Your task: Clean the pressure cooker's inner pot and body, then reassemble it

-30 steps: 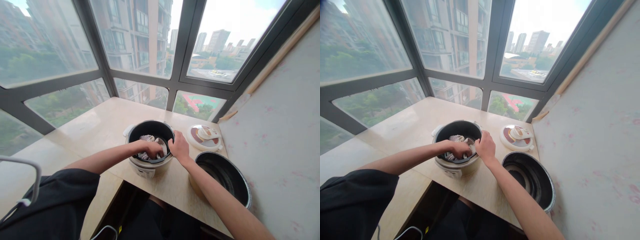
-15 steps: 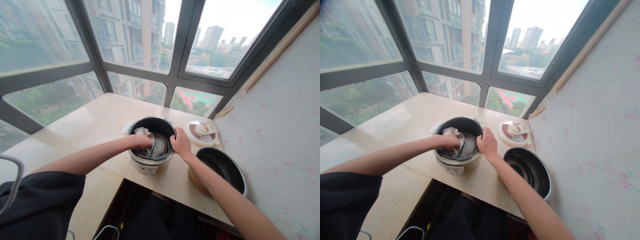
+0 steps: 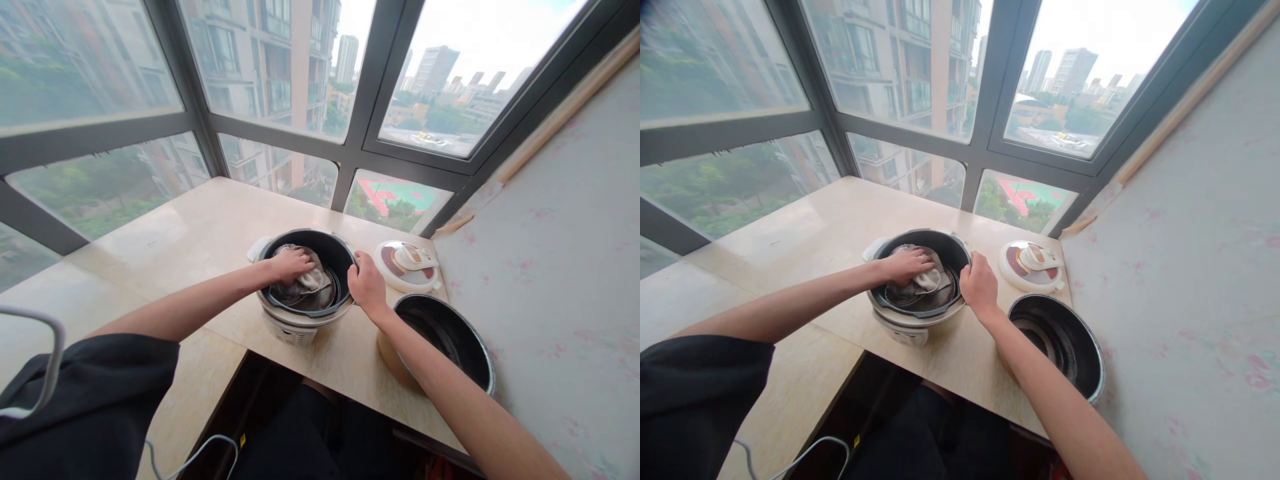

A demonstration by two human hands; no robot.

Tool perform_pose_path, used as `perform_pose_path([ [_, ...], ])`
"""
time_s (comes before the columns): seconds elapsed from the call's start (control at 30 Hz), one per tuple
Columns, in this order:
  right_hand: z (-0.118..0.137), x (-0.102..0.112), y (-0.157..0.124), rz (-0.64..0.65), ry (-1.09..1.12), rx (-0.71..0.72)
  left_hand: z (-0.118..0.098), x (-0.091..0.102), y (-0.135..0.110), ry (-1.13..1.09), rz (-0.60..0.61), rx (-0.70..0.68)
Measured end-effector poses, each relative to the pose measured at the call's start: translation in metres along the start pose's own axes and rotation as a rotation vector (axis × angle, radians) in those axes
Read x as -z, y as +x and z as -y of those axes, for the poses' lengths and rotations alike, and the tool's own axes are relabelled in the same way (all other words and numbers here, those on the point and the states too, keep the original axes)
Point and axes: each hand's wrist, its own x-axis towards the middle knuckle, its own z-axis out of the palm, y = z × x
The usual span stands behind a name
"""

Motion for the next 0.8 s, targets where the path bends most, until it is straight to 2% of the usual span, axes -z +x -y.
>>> perform_pose_path([
  [0.1,0.000,-0.001,0.001,-0.032,0.065,-0.055,0.002,0.009,0.002,0.081,0.058,0.037],
  [0.2,-0.001,-0.001,0.000,-0.054,0.099,-0.072,-0.003,0.012,0.005,0.009,0.124,0.123],
  [0.3,-0.001,-0.001,-0.001,-0.053,0.091,-0.063,-0.016,0.012,0.012,-0.096,0.181,0.206],
  [0.4,-0.001,0.000,-0.001,-0.053,0.086,-0.047,-0.033,0.012,0.023,-0.148,0.170,0.250],
  [0.6,0.001,0.002,-0.001,-0.050,0.080,-0.048,-0.066,0.013,0.043,-0.181,0.088,0.241],
  [0.8,-0.002,0.002,-0.002,-0.054,0.069,-0.037,-0.077,0.012,0.037,-0.208,0.127,0.118],
])
